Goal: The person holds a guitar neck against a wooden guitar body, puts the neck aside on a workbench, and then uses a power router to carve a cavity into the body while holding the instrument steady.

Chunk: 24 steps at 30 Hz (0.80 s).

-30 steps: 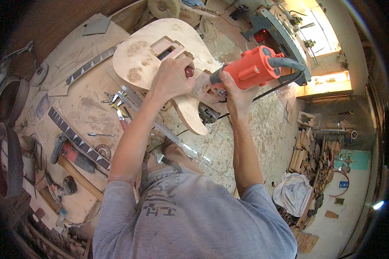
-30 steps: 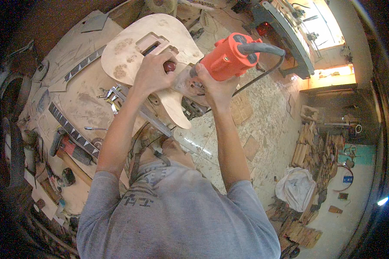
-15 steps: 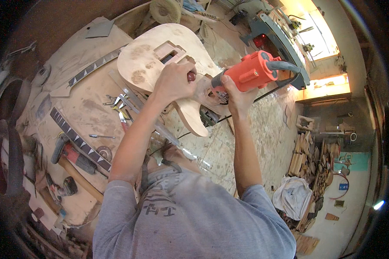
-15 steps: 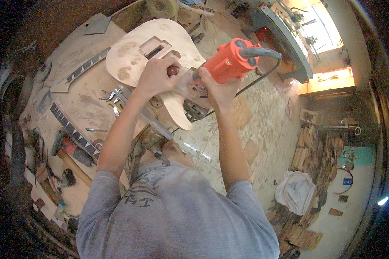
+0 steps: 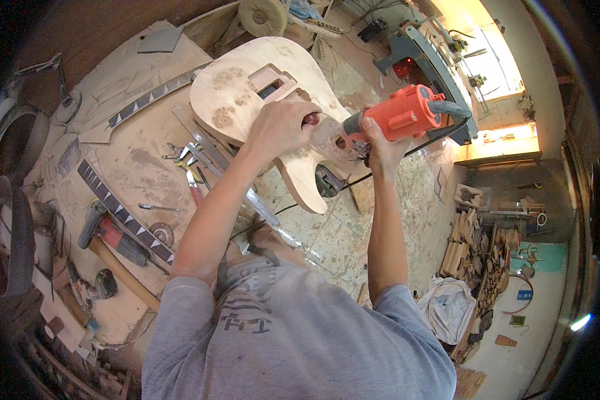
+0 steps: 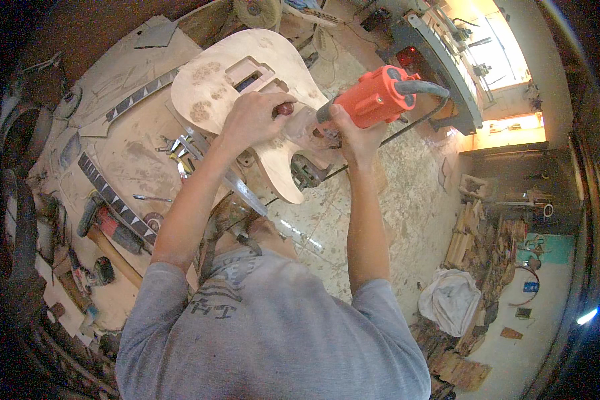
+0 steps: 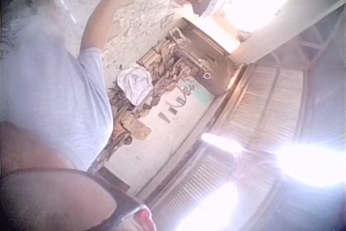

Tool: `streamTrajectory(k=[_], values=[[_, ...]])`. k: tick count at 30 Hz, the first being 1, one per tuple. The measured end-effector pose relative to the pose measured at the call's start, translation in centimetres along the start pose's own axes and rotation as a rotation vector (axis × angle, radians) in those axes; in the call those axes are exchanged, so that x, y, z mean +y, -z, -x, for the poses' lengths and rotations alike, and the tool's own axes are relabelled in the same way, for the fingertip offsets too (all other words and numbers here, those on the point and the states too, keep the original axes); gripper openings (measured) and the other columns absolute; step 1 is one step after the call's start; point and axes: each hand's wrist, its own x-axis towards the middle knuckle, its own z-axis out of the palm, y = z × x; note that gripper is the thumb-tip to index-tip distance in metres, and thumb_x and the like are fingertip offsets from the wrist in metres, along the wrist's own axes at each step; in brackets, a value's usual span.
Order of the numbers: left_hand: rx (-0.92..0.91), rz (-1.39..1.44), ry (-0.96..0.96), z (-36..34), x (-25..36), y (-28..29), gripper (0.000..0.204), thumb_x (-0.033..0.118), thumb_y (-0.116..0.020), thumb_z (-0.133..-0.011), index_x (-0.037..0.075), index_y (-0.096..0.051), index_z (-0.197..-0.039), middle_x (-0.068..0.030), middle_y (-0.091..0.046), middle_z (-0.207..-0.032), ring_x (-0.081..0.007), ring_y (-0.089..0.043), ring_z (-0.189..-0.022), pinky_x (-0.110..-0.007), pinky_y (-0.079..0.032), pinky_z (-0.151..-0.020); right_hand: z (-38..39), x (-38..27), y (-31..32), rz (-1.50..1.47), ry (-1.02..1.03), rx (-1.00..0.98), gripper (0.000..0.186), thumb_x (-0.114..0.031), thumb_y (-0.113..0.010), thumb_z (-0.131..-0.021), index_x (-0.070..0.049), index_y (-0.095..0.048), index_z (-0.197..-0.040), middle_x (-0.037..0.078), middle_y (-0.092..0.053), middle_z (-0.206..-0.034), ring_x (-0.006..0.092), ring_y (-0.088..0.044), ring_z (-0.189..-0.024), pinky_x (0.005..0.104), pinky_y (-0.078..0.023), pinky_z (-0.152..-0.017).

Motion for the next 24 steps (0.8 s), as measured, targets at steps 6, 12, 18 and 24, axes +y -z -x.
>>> streamTrajectory(k=[6, 12, 18, 24], values=[[0.007, 0.012, 0.012, -0.2, -0.3, -0.4, 0.033, 0.019, -0.072, -0.087, 0.012, -0.079, -0.118, -0.0124, -0.078, -0.097, -0.0341, -0.075, -0.090, -0.044, -0.059, -0.081, -0.5, 0.2, 0.2, -0.007, 0.029, -0.007, 0.076, -0.022, -0.092, -0.080, 0.000, -0.051, -0.141, 0.012, -0.072, -0.114, 0.0228, -0.072, -0.104, 0.0389, -0.057, -0.095], [0.006, 0.012, 0.030, -0.3, -0.1, -0.3, 0.032, 0.020, -0.071, -0.088, 0.012, -0.079, -0.117, -0.0145, -0.078, -0.098, -0.0358, -0.075, -0.090, -0.044, -0.059, -0.081, -0.8, 0.1, 0.1, -0.013, -0.004, -0.002, 0.078, -0.021, -0.092, -0.079, -0.002, -0.051, -0.143, 0.011, -0.071, -0.114, 0.0218, -0.071, -0.105, 0.0387, -0.057, -0.095], [0.032, 0.014, 0.041, -0.4, 0.4, 0.0, 0.028, 0.022, -0.070, -0.091, 0.010, -0.080, -0.114, -0.0181, -0.076, -0.093, -0.0386, -0.074, -0.086, -0.046, -0.058, -0.078, -1.0, 0.8, 0.3, -0.011, -0.005, -0.005, 0.078, -0.021, -0.092, -0.080, -0.002, -0.051, -0.143, 0.011, -0.071, -0.114, 0.0217, -0.071, -0.105, 0.0384, -0.057, -0.095], [0.036, 0.030, 0.021, -0.5, 0.3, 0.1, 0.024, 0.020, -0.070, -0.092, 0.009, -0.080, -0.110, -0.0196, -0.076, -0.091, -0.0388, -0.074, -0.084, -0.047, -0.057, -0.077, -1.2, 0.9, 0.1, -0.023, 0.027, -0.017, 0.078, -0.020, -0.091, -0.080, -0.001, -0.050, -0.143, 0.012, -0.071, -0.114, 0.0221, -0.071, -0.104, 0.0385, -0.058, -0.094]])
